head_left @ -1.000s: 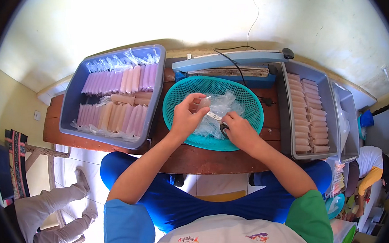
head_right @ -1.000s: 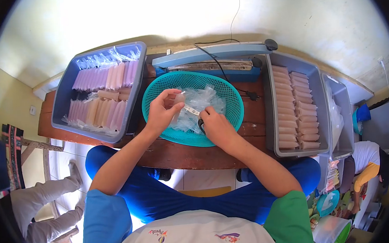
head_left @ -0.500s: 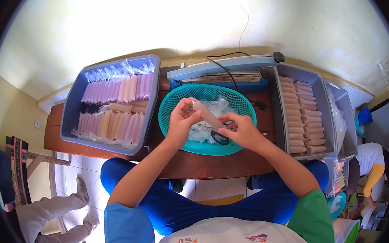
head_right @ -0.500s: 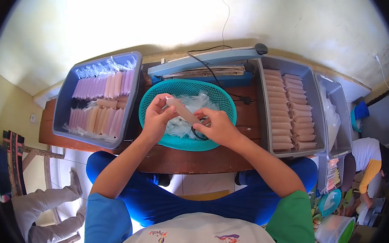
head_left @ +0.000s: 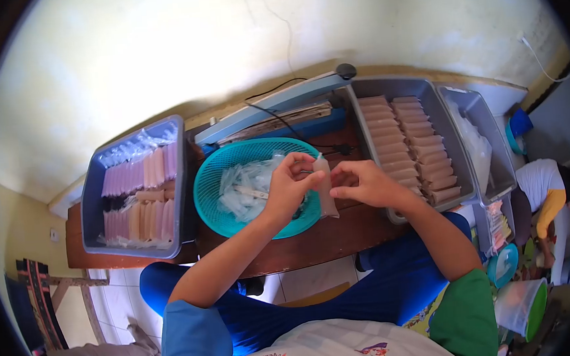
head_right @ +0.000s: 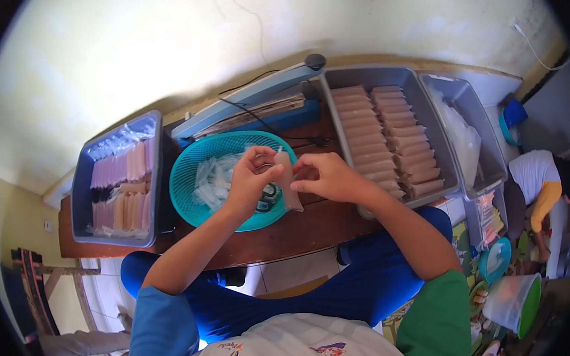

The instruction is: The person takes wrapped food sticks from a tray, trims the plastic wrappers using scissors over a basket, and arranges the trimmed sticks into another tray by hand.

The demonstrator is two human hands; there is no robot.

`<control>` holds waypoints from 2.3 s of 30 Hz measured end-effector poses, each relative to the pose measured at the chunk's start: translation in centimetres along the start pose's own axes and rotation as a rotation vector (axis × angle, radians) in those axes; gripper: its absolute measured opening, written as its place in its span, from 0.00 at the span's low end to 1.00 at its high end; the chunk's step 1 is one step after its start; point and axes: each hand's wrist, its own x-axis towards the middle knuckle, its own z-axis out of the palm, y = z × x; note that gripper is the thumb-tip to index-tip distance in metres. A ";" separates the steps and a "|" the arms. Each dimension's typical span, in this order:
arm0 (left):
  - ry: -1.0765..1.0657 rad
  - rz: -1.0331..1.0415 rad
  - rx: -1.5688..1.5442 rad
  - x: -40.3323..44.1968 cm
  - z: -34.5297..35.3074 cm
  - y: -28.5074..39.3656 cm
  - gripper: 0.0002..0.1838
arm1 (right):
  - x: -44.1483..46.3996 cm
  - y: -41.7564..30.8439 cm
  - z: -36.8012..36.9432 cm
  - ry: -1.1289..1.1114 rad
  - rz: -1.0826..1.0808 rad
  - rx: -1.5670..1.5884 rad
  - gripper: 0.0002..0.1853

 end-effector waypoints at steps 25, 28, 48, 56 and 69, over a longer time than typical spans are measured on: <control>-0.380 -0.134 0.106 17.4 17.7 -6.7 0.15 | -5.6 10.7 -22.1 0.882 0.272 0.256 0.12; -0.392 -0.092 0.222 19.8 19.0 -7.4 0.15 | -5.9 12.5 -22.9 0.908 0.328 0.304 0.11; -0.273 0.081 0.605 25.5 20.7 -13.1 0.14 | -3.7 17.9 -23.2 0.923 0.484 0.126 0.10; -0.280 0.305 0.835 24.4 21.2 -13.2 0.13 | -3.8 20.0 -23.7 0.838 0.573 -0.230 0.16; -0.287 0.457 0.972 24.3 21.3 -14.0 0.14 | -3.7 15.5 -22.2 0.800 0.669 -0.680 0.12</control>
